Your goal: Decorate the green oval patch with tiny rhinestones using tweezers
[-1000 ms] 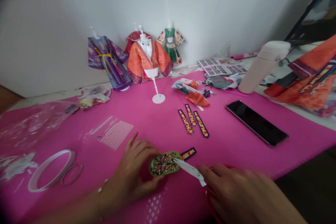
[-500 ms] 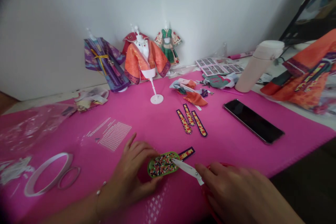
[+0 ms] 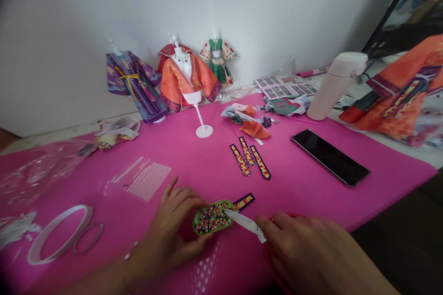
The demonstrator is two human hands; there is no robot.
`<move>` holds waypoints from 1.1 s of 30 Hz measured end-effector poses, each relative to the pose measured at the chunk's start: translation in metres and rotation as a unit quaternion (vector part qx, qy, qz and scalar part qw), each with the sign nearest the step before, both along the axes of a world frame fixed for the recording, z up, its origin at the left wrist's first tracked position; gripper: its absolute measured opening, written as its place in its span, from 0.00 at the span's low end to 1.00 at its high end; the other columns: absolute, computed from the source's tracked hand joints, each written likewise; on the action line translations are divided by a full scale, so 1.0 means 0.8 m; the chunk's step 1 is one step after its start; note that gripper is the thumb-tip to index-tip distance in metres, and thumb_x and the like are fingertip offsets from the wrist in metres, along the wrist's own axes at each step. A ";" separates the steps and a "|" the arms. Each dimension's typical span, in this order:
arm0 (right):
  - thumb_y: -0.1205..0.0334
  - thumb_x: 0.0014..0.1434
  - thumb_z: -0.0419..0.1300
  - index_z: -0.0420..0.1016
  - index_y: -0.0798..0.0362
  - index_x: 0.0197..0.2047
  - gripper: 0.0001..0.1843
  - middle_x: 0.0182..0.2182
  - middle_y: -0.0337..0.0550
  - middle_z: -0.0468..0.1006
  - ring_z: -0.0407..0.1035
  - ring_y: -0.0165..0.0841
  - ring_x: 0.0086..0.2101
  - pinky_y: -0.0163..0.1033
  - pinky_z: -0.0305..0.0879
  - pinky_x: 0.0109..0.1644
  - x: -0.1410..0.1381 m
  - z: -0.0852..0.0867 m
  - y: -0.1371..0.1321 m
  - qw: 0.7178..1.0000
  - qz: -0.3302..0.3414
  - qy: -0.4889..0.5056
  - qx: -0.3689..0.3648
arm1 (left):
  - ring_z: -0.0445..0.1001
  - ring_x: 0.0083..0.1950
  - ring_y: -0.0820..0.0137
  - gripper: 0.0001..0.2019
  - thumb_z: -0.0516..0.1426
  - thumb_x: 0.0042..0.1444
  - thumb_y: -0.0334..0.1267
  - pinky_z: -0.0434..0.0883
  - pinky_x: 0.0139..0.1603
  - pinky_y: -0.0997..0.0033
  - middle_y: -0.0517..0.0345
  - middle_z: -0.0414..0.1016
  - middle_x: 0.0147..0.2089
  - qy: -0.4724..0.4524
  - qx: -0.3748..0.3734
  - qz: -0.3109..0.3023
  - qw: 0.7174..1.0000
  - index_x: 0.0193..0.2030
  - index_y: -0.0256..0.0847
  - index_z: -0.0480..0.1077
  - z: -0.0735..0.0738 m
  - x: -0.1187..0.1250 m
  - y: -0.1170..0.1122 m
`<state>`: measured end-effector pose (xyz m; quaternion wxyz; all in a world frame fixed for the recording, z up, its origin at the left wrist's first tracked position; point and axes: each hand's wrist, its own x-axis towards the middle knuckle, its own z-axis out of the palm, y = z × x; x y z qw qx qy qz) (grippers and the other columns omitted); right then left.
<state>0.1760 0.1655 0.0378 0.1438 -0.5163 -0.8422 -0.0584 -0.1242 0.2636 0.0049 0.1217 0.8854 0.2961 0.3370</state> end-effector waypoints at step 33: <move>0.77 0.60 0.55 0.86 0.44 0.48 0.24 0.32 0.34 0.88 0.84 0.35 0.23 0.48 0.64 0.20 0.007 -0.015 0.006 0.996 0.077 -0.017 -0.052 | 0.85 0.64 0.46 0.20 0.70 0.63 0.32 0.62 0.82 0.12 0.49 0.85 0.60 0.065 -0.089 0.080 0.991 0.60 0.46 0.79 -0.023 -0.009 0.023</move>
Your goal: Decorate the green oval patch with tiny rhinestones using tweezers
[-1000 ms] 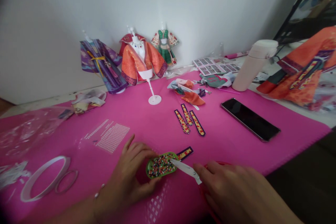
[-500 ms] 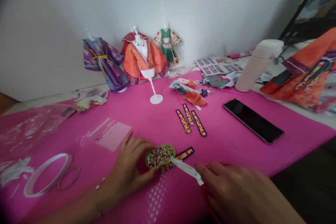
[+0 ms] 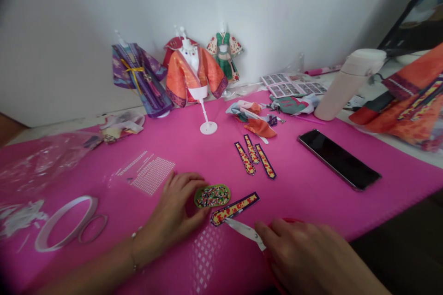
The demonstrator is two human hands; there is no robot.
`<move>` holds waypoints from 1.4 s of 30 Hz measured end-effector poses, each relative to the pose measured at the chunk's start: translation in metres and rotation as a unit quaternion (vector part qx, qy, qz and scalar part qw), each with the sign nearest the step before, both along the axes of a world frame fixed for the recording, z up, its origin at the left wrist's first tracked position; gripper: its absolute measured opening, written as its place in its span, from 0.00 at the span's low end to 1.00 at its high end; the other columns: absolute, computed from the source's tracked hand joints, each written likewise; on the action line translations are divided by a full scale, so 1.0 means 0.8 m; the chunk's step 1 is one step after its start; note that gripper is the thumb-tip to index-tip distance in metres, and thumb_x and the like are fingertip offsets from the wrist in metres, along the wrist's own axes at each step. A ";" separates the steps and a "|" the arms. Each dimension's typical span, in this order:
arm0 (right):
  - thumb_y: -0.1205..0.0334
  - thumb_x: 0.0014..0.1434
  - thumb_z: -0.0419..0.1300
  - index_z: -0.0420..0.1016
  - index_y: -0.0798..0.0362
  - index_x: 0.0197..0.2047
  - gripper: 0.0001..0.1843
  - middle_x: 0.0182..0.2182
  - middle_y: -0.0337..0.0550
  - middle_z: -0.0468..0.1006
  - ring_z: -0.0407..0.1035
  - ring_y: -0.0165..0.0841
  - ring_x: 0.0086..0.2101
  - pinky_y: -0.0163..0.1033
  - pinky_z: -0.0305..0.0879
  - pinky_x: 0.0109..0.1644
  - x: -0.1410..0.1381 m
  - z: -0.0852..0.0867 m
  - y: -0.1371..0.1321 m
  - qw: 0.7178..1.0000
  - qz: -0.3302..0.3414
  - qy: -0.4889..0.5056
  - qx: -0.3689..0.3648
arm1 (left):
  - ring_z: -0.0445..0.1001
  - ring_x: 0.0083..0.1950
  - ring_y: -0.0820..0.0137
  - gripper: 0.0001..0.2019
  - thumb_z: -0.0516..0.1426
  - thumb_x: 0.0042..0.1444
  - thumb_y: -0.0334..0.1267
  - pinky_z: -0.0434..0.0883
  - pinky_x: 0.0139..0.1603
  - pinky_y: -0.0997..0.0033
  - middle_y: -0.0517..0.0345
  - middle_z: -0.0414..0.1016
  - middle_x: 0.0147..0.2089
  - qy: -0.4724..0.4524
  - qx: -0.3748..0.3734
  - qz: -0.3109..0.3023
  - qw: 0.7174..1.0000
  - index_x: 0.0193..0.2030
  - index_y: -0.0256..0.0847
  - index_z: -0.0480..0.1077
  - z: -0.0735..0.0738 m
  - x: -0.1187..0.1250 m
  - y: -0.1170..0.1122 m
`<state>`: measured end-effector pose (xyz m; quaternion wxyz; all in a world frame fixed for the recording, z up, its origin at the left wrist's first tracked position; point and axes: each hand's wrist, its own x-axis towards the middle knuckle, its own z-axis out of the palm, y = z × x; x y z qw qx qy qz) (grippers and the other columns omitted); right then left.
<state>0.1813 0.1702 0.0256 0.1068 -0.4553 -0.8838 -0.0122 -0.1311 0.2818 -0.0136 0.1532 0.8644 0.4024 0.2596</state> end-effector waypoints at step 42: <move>0.75 0.61 0.61 0.85 0.43 0.52 0.22 0.34 0.35 0.88 0.80 0.35 0.25 0.45 0.55 0.25 0.002 -0.014 -0.007 0.998 -0.018 -0.024 -0.063 | 0.87 0.58 0.56 0.07 0.62 0.71 0.32 0.45 0.93 0.24 0.54 0.92 0.49 0.014 0.039 -0.228 0.973 0.49 0.46 0.83 0.027 0.002 -0.016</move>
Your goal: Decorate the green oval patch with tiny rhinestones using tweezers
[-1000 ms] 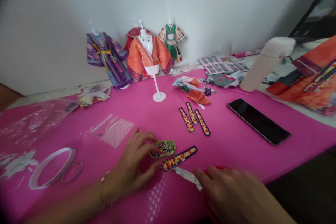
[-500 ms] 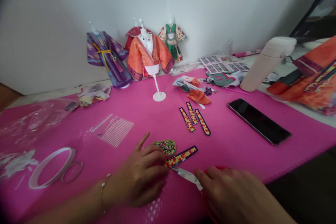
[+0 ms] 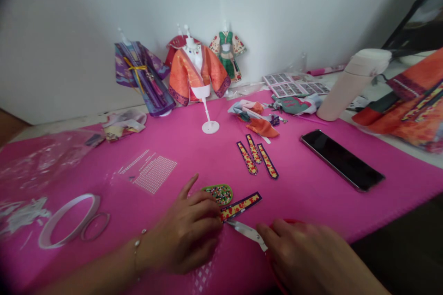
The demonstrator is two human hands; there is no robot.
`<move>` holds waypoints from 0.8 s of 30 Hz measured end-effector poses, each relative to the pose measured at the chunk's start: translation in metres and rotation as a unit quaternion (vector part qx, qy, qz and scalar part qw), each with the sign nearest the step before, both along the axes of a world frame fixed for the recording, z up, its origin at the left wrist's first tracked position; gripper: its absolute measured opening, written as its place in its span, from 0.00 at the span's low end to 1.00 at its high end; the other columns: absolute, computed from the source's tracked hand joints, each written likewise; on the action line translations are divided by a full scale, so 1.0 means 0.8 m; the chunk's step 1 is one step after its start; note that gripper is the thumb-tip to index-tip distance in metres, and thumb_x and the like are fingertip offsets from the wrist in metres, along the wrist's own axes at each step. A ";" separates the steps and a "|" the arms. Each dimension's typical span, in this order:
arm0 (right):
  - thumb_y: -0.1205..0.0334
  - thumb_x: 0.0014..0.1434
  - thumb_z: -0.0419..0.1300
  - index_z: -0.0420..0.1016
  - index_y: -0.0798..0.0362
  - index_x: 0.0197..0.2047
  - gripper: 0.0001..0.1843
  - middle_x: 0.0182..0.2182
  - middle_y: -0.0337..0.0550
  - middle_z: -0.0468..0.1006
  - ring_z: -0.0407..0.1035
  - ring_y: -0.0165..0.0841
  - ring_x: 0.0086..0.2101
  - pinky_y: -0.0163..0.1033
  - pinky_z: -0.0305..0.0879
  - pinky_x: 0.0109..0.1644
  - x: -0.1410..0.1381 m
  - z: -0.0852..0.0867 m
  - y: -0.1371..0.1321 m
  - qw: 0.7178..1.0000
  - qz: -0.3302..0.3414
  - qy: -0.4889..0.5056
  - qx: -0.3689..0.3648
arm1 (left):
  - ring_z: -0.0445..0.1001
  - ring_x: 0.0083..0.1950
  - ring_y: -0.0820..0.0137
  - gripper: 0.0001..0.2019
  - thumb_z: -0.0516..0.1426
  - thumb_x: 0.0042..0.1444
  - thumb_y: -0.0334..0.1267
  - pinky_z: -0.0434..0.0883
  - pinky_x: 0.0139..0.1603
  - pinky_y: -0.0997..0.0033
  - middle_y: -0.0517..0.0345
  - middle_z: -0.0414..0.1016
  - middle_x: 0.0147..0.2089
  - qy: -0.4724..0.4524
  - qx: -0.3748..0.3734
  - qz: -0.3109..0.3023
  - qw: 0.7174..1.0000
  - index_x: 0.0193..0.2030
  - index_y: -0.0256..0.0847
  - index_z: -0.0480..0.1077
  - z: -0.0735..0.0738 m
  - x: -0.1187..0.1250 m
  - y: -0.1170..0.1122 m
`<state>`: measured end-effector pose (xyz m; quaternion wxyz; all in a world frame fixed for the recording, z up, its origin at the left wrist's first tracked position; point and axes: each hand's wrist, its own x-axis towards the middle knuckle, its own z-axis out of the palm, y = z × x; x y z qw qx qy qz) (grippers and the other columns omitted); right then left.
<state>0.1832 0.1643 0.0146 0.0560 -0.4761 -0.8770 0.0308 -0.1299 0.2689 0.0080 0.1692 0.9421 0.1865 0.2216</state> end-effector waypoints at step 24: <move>0.78 0.60 0.59 0.85 0.44 0.51 0.24 0.33 0.33 0.88 0.84 0.35 0.24 0.47 0.58 0.22 0.003 0.002 0.003 1.000 0.016 0.012 0.008 | 0.88 0.57 0.56 0.06 0.63 0.71 0.33 0.46 0.93 0.24 0.54 0.91 0.48 -0.010 0.008 0.000 1.000 0.48 0.46 0.83 0.000 0.001 -0.001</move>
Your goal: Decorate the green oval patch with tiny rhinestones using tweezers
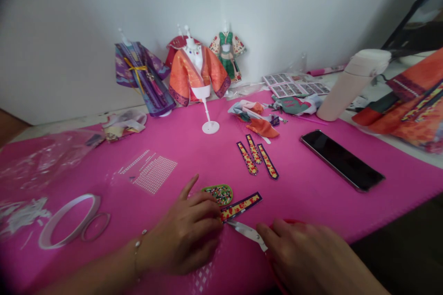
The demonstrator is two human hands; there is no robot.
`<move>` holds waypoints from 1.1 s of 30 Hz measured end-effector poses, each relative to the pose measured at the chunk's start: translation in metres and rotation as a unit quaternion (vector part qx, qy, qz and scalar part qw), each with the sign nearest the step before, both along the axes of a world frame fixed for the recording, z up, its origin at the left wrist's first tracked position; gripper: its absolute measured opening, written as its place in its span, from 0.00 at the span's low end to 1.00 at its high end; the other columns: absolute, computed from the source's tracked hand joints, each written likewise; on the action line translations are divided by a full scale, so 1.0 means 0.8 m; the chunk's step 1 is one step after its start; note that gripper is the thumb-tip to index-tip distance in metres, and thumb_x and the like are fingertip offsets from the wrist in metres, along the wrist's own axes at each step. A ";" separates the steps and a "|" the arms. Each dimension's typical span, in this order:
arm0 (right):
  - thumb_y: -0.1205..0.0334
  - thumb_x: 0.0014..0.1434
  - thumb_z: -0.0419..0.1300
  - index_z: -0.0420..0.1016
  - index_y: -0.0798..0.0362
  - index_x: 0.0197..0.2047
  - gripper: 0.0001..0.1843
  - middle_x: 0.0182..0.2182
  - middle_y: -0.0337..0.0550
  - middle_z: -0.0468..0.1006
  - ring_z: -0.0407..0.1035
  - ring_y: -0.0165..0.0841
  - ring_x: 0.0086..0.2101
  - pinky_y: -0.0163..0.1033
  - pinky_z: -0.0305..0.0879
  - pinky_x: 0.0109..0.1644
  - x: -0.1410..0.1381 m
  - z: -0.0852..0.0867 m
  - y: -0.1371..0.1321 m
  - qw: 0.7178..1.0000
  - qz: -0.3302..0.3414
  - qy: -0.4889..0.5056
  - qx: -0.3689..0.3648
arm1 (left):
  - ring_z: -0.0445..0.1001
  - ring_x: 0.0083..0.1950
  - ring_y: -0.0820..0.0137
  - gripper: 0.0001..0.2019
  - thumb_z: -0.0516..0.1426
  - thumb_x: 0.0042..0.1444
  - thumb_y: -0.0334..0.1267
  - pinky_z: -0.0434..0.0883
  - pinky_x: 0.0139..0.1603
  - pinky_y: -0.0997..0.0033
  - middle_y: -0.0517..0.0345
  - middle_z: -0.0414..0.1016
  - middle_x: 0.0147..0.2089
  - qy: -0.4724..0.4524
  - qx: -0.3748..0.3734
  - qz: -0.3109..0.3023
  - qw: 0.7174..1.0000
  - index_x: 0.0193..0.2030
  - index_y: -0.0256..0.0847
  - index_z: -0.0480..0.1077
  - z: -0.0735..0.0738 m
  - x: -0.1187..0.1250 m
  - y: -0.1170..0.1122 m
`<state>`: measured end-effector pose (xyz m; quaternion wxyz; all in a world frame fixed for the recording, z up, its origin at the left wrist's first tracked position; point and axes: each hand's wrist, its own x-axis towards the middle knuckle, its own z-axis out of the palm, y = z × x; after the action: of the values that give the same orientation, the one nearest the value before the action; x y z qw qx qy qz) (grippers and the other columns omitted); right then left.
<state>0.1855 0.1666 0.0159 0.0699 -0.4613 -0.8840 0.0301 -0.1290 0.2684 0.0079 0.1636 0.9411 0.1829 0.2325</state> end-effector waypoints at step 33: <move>0.79 0.60 0.59 0.86 0.43 0.52 0.27 0.34 0.32 0.88 0.84 0.35 0.24 0.48 0.59 0.23 0.001 -0.003 -0.001 1.000 -0.009 -0.001 -0.001 | 0.88 0.55 0.59 0.05 0.63 0.71 0.33 0.45 0.94 0.28 0.55 0.91 0.47 -0.006 0.006 -0.008 1.000 0.44 0.44 0.81 0.001 0.002 0.000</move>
<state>0.1864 0.1661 0.0132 0.0685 -0.4690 -0.8800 0.0299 -0.1276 0.2683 0.0083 0.1611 0.9421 0.1732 0.2376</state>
